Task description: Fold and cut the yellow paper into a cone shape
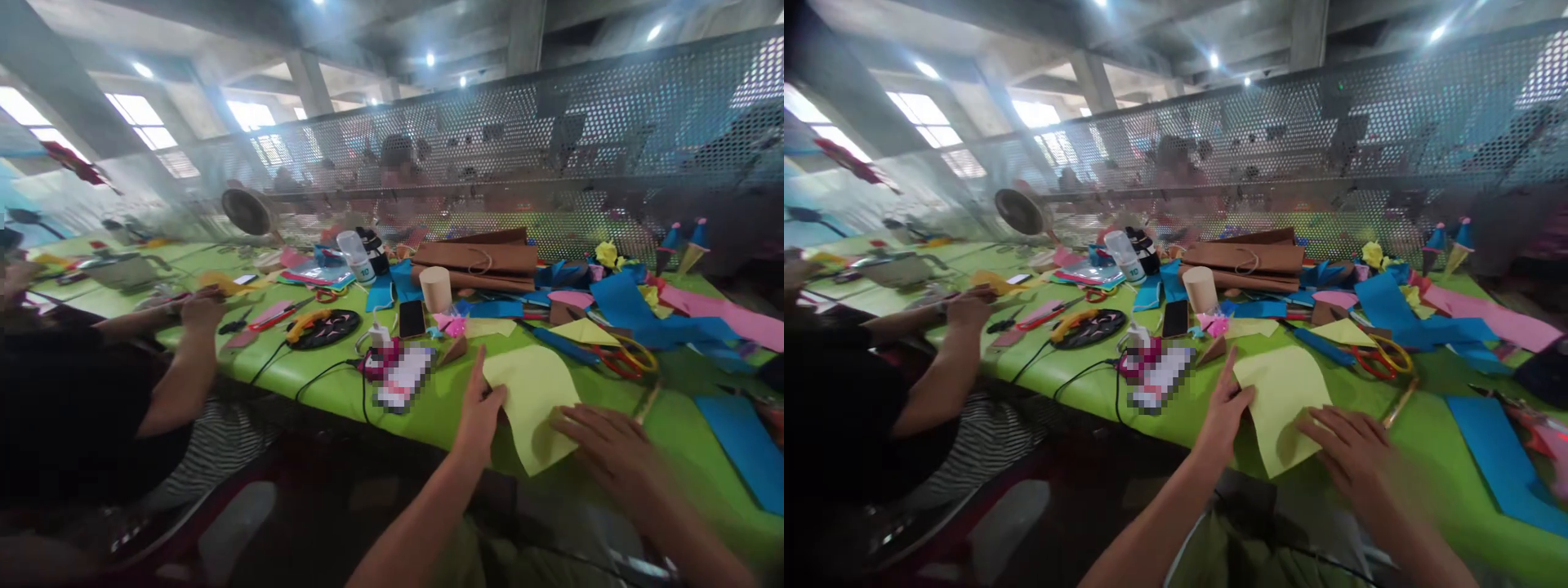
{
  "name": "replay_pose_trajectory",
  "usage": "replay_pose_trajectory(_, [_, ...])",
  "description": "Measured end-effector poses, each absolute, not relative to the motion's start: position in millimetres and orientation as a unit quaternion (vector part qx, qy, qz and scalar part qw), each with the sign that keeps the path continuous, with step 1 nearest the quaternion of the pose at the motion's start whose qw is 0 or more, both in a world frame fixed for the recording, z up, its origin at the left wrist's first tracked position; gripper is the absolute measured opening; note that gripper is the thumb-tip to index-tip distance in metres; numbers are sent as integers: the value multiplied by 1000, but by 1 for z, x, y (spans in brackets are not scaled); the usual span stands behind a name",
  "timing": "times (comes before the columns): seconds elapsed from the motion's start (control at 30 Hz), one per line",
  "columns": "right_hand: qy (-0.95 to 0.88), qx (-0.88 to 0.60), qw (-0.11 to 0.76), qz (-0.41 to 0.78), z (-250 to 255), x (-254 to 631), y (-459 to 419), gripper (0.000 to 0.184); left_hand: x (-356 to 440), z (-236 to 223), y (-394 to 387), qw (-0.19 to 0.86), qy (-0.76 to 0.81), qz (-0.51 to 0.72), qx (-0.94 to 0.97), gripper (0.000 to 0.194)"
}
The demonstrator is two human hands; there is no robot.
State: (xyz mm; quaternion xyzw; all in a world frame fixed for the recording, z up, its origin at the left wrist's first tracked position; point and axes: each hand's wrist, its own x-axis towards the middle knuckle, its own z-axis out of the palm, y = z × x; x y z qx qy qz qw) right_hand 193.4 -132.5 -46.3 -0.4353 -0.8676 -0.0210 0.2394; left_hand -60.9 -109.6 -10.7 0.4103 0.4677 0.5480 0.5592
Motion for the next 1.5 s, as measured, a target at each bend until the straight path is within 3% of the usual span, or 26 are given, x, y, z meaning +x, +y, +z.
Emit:
replay_pose_trajectory(0.1, [-853,-458,248,14,-62,201,-147,61,-80,-14,-132,533,505,444,513,71])
replay_pose_trajectory(0.23, [-834,-477,269,58,-70,212,-153,60,-112,1,-157,320,585,247,703,51])
replay_pose_trajectory(0.3, [-829,-479,278,74,-70,214,-153,56,-118,10,-162,219,578,211,757,58])
replay_pose_trajectory(0.37, [-829,-478,278,83,-69,214,-152,57,-116,13,-163,182,512,184,819,74])
replay_pose_trajectory(0.47, [-840,-464,264,94,-66,212,-152,60,-104,7,-159,216,376,138,891,86])
replay_pose_trajectory(0.67, [-803,-518,280,94,-65,226,-164,37,-86,-14,-153,257,374,142,880,34])
replay_pose_trajectory(0.83, [-749,-567,329,103,-63,238,-176,22,-82,-11,-148,283,399,197,850,17])
replay_pose_trajectory(1.13, [-725,-593,343,67,-60,233,-177,17,-64,-8,-132,239,486,224,810,25])
replay_pose_trajectory(1.3, [-729,-590,341,67,-56,234,-178,18,-70,-6,-131,265,420,231,837,10])
replay_pose_trajectory(1.5, [-727,-591,338,93,-47,233,-176,19,-87,-1,-140,280,361,260,851,19])
